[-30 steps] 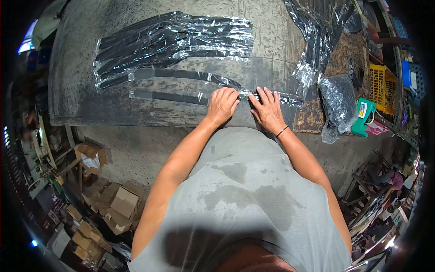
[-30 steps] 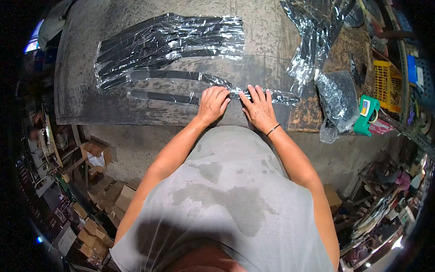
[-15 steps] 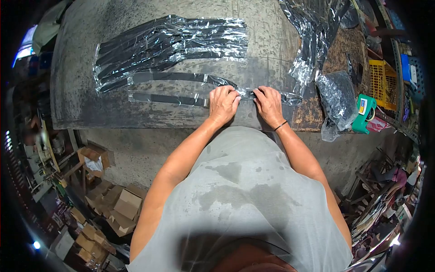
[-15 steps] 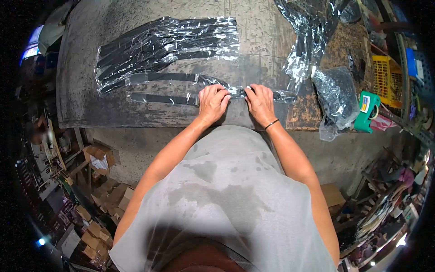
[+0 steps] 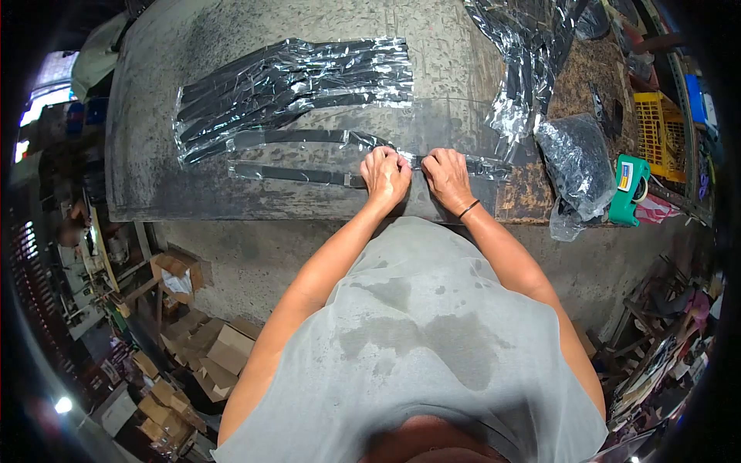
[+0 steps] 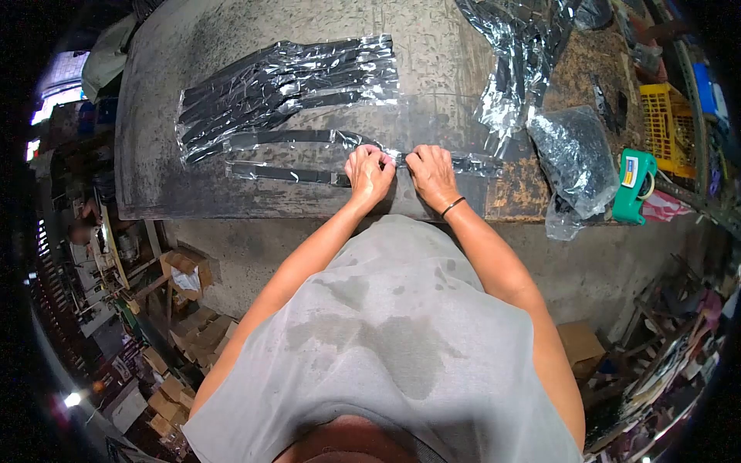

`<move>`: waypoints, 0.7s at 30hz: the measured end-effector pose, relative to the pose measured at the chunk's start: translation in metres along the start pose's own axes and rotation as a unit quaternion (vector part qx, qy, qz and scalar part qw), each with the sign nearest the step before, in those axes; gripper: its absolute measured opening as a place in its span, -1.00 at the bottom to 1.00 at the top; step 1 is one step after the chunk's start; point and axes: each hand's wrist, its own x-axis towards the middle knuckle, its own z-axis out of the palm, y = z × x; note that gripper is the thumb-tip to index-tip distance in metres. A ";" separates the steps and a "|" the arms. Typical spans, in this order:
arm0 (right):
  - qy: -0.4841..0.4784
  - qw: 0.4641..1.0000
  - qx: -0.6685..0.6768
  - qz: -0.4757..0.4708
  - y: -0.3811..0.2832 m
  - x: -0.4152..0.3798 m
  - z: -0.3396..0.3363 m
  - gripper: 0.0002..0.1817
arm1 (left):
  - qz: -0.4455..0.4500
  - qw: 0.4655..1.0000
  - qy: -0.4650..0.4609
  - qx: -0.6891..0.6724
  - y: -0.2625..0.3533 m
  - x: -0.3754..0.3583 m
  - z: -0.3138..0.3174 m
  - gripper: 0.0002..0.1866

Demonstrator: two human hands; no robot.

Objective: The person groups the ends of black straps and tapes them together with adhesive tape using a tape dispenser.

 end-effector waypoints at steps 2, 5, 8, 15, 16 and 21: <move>0.000 1.000 0.003 -0.006 0.001 0.000 0.001 -0.85 | -0.010 1.000 -0.002 0.006 0.001 0.000 -0.002 -0.85; 0.014 1.000 0.003 -0.022 0.002 0.001 0.001 -0.87 | -0.019 1.000 -0.002 0.011 0.002 0.001 -0.003 -0.83; 0.014 0.999 0.008 -0.035 0.004 0.002 0.002 -0.90 | -0.018 1.000 0.024 0.007 0.007 0.003 -0.005 -0.81; 0.006 0.999 0.007 -0.042 0.006 0.001 0.005 -0.90 | -0.057 0.996 -0.048 0.056 0.017 0.010 -0.008 -0.83; 0.006 0.999 0.009 -0.040 0.007 0.001 0.005 -0.90 | -0.067 0.995 -0.052 0.048 0.017 0.011 -0.008 -0.84; 0.012 0.999 0.018 -0.045 0.007 0.002 0.006 -0.90 | -0.039 0.997 -0.034 0.060 0.018 0.011 -0.012 -0.84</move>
